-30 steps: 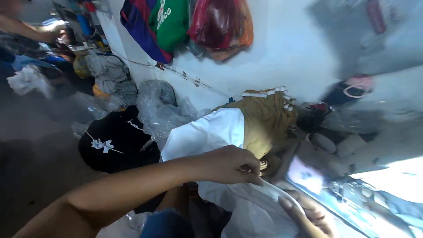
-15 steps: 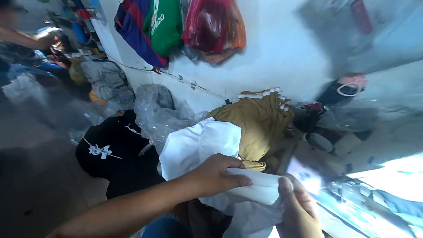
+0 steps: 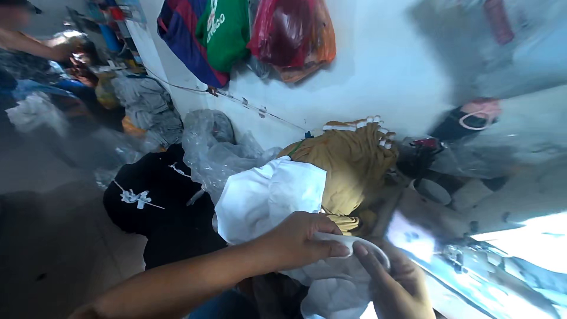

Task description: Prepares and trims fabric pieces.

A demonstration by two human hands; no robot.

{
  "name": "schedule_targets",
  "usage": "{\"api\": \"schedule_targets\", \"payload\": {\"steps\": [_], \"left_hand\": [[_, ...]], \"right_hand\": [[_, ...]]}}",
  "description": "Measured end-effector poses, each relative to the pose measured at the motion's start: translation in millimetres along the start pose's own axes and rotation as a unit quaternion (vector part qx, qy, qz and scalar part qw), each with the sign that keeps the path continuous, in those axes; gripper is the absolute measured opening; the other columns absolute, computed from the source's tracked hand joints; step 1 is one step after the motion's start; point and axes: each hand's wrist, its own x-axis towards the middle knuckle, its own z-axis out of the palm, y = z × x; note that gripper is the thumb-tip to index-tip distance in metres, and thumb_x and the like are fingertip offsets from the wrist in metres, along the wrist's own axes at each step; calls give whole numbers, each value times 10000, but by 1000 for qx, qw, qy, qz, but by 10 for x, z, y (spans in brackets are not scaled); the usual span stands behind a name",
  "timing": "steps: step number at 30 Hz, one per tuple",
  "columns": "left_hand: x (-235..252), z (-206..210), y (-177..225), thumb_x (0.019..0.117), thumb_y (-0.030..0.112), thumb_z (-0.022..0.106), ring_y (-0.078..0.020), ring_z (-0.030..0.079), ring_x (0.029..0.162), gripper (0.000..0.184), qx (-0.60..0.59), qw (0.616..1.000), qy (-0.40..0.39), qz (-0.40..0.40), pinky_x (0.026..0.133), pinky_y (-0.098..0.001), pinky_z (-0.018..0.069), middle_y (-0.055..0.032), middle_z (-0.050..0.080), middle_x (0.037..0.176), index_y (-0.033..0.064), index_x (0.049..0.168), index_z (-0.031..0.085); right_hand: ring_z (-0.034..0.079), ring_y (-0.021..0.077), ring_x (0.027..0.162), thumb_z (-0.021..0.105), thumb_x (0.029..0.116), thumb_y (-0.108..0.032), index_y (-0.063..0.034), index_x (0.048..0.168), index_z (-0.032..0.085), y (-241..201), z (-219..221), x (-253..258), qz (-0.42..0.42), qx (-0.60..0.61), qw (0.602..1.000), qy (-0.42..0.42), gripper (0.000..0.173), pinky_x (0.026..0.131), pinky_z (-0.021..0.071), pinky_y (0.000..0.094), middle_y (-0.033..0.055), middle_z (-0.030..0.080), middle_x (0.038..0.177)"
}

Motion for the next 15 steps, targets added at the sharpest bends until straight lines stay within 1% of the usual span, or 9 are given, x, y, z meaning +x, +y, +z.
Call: {"api": "schedule_targets", "payload": {"steps": [2,4,6,7,8,9,11,14,15], "left_hand": [[24,12,-5,1015,184,625,-10,595,845,217,-15,1000,5,-1,780,-192,492,-36,665,924,-15,1020,712],[37,38,-34,1011,187,632,-21,595,848,213,-4,999,27,18,780,-193,493,-37,653,919,-8,1007,716],[39,67,-66,1004,200,643,-46,587,849,219,30,997,46,50,764,-195,482,-50,641,915,-2,985,726],[38,64,-66,1008,207,638,-55,574,847,226,45,997,42,56,755,-192,474,-52,620,920,2,982,726],[40,44,-47,1020,215,623,-60,574,865,236,57,997,28,50,768,-193,478,-56,612,951,4,994,725],[44,24,-25,1032,214,602,-69,578,888,249,61,997,13,40,791,-207,484,-68,617,983,-5,1010,718],[45,36,7,1039,223,588,-83,591,869,267,54,998,11,20,786,-234,486,-84,642,966,-18,1044,701],[41,91,35,986,265,678,-88,627,877,309,52,998,24,19,798,-246,512,-89,686,995,14,1166,688],[42,88,47,983,265,683,-95,642,910,315,65,997,20,27,826,-251,523,-94,696,1025,14,1173,695]], "right_hand": [[685,13,751,637,995,-128,-125,974,741,-16,22,-17,7,24,1000,12,106,710,592,200,-61,737,859],[680,-9,784,653,991,-192,-171,976,762,-10,2,-21,9,57,998,-15,112,737,584,187,-81,739,888],[675,-20,806,656,990,-220,-191,991,772,1,-25,-20,15,88,995,-53,120,751,577,181,-86,739,911],[678,-16,803,656,990,-220,-190,993,774,-1,-33,-20,24,101,993,-59,121,749,578,183,-79,741,908],[685,-11,788,654,991,-219,-186,988,777,-3,-34,-19,38,112,992,-53,127,738,584,186,-71,747,895],[688,-6,765,645,997,-208,-180,969,778,-7,-25,-15,52,122,990,-39,139,720,587,188,-63,749,871],[688,1,726,594,1019,-145,-159,921,772,-15,0,-8,77,130,988,-9,203,689,587,192,-50,745,822],[688,1,691,492,1039,-56,-132,885,753,-60,45,3,118,141,983,16,312,661,584,182,-41,745,780],[686,5,682,464,1040,-46,-127,870,746,-71,56,9,127,145,981,21,339,653,582,184,-37,740,765]]}}
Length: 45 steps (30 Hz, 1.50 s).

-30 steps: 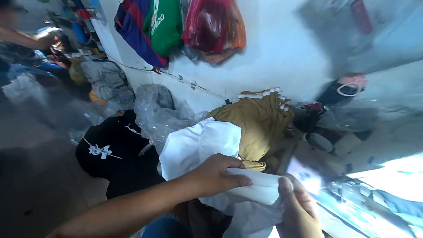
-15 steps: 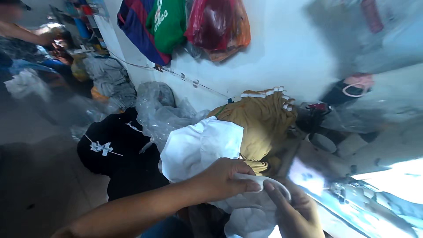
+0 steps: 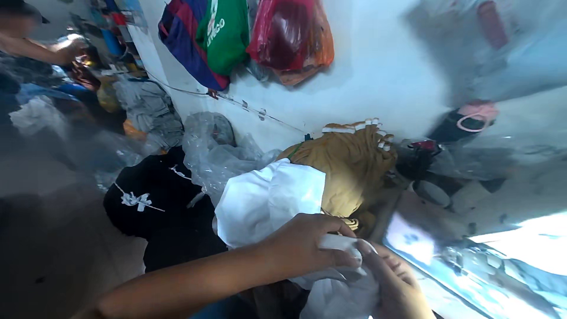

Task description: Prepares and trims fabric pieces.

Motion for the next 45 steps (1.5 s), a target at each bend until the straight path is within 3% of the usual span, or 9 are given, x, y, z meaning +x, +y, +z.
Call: {"api": "schedule_targets", "payload": {"steps": [4,14,21,25,33,38,40,42,45], "left_hand": [[26,-4,-10,1014,215,629,-39,627,828,233,1,1000,9,27,760,-198,502,-63,696,915,2,1038,720],[236,-11,102,1037,211,596,-21,556,759,262,-26,995,-101,-10,709,-187,449,-47,655,850,-26,1040,707],[431,118,216,1004,216,655,12,545,718,229,-32,987,-155,-26,665,-162,440,-6,645,805,-4,997,717],[503,255,260,1005,203,646,-25,544,724,233,-13,988,-155,-18,668,-195,437,-43,643,807,-19,981,712],[590,365,280,1006,143,630,32,538,686,150,-137,977,-141,-79,640,-143,449,29,607,781,10,986,698],[580,478,218,1003,126,641,24,574,739,122,-214,969,-81,-90,704,-149,486,32,633,828,21,998,703],[569,524,186,996,114,647,14,590,750,102,-246,963,-47,-103,714,-157,499,28,644,834,30,987,705],[554,572,162,991,103,647,5,603,768,92,-270,956,-25,-112,728,-167,511,25,649,852,30,992,703],[511,650,128,987,99,647,0,624,798,94,-283,954,-17,-100,754,-175,530,22,663,886,27,1018,698]], "right_hand": [[689,17,677,385,1053,-56,-121,833,740,-11,23,-17,22,29,999,12,422,653,585,198,-21,734,748],[673,24,624,354,1040,-26,-105,743,698,-172,13,-53,44,24,995,87,461,613,573,197,-13,707,677],[702,62,714,457,1042,-123,-96,824,732,-195,-338,-99,49,26,997,57,352,690,598,250,22,731,766],[683,49,682,523,1021,-151,-109,783,725,-238,-493,-101,47,-8,998,51,314,661,585,232,7,711,729],[632,-11,640,618,999,-209,-160,822,702,-156,-646,-68,-74,-120,985,99,202,613,540,157,-70,663,696],[670,10,946,532,1004,-41,-8,1116,629,17,-619,-147,-255,-217,930,151,152,874,563,184,-39,703,1024],[653,-7,975,555,994,-48,17,1125,629,69,-574,-247,-303,-272,886,222,164,895,550,183,-42,675,1054],[638,-49,888,574,973,-13,-61,1055,653,82,-463,-352,-302,-263,880,255,124,823,546,151,-111,677,973],[668,-21,781,558,974,43,-26,1043,675,46,-337,-440,-218,-193,928,231,153,752,586,172,-92,706,905]]}}
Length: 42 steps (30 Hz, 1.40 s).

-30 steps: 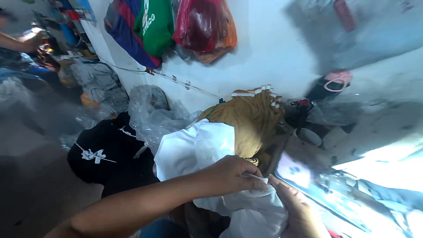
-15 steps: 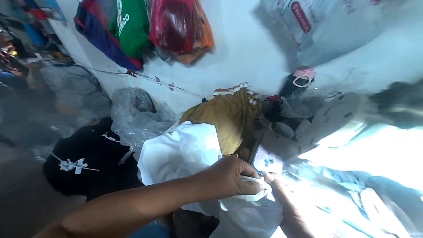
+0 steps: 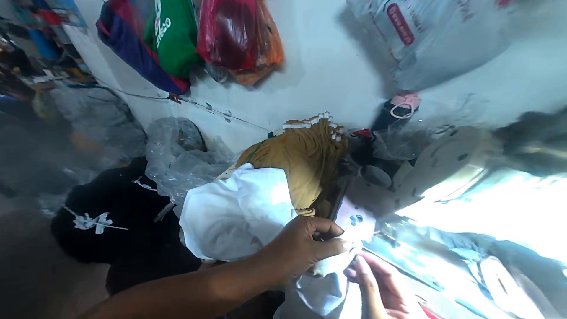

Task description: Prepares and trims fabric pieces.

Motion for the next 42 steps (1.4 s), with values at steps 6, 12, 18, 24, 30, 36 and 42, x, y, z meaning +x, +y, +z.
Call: {"api": "schedule_targets", "payload": {"steps": [6,12,18,24,30,36,42], "left_hand": [[-44,46,-39,980,102,634,15,604,767,106,45,998,28,18,722,-156,507,20,658,853,19,985,700],[-68,18,-44,990,156,654,-12,645,839,166,41,999,22,19,770,-186,546,-18,680,956,12,1066,685],[-75,18,-20,964,169,654,5,619,765,157,139,988,40,51,712,-161,512,-10,671,841,24,970,715],[-78,8,-53,984,158,609,19,585,730,167,136,990,36,33,679,-150,482,7,650,818,24,976,708],[-127,53,-176,998,176,646,-11,643,793,179,158,977,81,118,741,-156,529,-22,690,888,30,1095,681],[-134,63,-231,1000,188,646,-18,637,770,180,229,951,107,181,689,-164,534,2,671,883,72,1136,643],[-198,85,-250,1010,197,604,-123,630,901,165,475,803,156,324,778,-217,526,-28,666,967,122,989,749]], "right_hand": [[689,37,703,586,948,74,-47,908,710,-5,20,99,99,104,990,-2,177,708,594,198,-21,736,796],[682,29,720,593,943,75,-54,926,709,-10,15,96,65,102,992,-37,174,718,588,191,-31,733,816],[678,15,729,601,933,72,-71,934,707,-19,7,94,48,88,993,-60,179,716,585,180,-54,729,828],[670,28,752,578,964,37,-78,944,709,-1,-19,108,69,119,988,-69,176,735,580,197,-39,719,843],[695,71,720,566,955,50,-44,949,702,-10,-23,102,135,139,979,-56,166,707,608,236,3,730,824],[700,79,736,615,947,47,-35,960,731,10,-56,85,121,145,979,-73,143,725,606,236,22,742,849],[691,59,714,606,951,53,-49,946,732,1,-44,61,104,127,984,-66,162,698,600,220,0,743,837]]}}
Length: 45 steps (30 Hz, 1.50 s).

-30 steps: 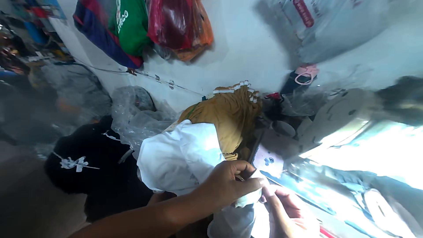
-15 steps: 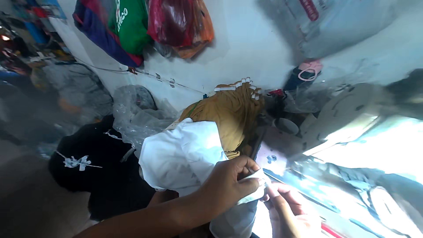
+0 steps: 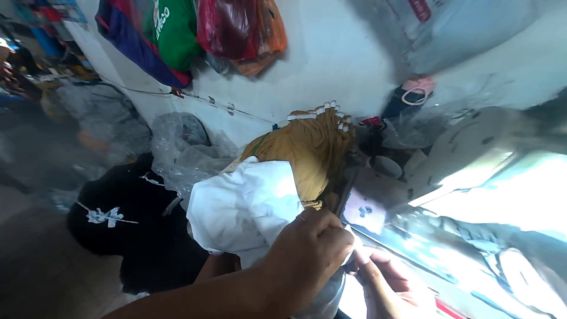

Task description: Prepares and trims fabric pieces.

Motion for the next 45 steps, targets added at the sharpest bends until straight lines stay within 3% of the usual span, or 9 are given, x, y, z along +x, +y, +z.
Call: {"api": "schedule_targets", "payload": {"steps": [7,11,17,23,25,30,33,39,45], "left_hand": [[-6,-60,91,998,135,600,-130,701,841,147,-6,1000,-18,-3,756,-217,563,-68,727,936,57,974,723],[-6,-111,92,1003,128,590,-100,699,831,163,-62,996,-43,-42,757,-193,558,-68,735,950,45,980,729],[-17,-122,121,985,119,620,-68,707,845,139,-132,985,-51,-94,790,-172,571,-83,725,944,16,965,712],[19,-118,120,941,134,619,-75,647,697,123,-41,994,-51,-92,632,-188,525,-24,698,820,79,899,719],[41,-147,118,938,133,616,-65,619,671,127,-68,988,-72,-116,606,-180,500,-24,682,802,77,905,724],[136,-206,22,965,114,640,2,655,811,117,-272,917,-146,-252,733,-145,540,-34,700,936,27,970,718],[161,-210,-46,953,108,665,-5,653,871,111,-319,885,-170,-293,790,-160,548,-42,692,998,13,979,717],[187,-216,-77,972,125,673,21,580,689,87,-338,855,-206,-336,662,-149,489,12,665,852,47,1003,700],[181,-151,-94,937,73,712,-40,655,796,197,-413,805,-189,-382,752,-203,551,-31,678,941,26,1107,624]], "right_hand": [[718,72,731,591,952,75,-36,974,738,-66,33,-49,-3,-19,1000,-6,185,707,621,240,3,761,852],[730,80,745,569,948,101,-30,981,728,-127,57,-94,20,-22,1000,2,209,719,631,251,-3,766,865],[703,31,705,600,911,106,-54,929,708,-114,124,-94,-25,-66,997,11,194,691,613,206,-48,745,806],[692,8,718,613,896,112,-57,945,689,-54,158,-93,-52,-90,995,6,192,692,605,183,-70,734,824],[692,12,735,603,911,101,-62,959,685,-31,136,-87,-56,-87,995,-4,189,708,608,193,-74,730,841],[686,17,787,591,937,77,-62,985,696,26,30,-22,-80,-84,992,-48,181,746,602,197,-64,722,903],[682,13,804,603,947,43,-66,1004,696,59,-53,33,-98,-102,986,-84,154,752,599,193,-63,719,933],[688,25,812,621,956,0,-83,1020,709,108,-141,95,-85,-84,987,-108,136,763,600,202,-58,729,949],[693,40,833,648,978,-81,-103,1044,736,184,-217,144,-79,-35,987,-134,111,773,601,213,-37,734,977]]}}
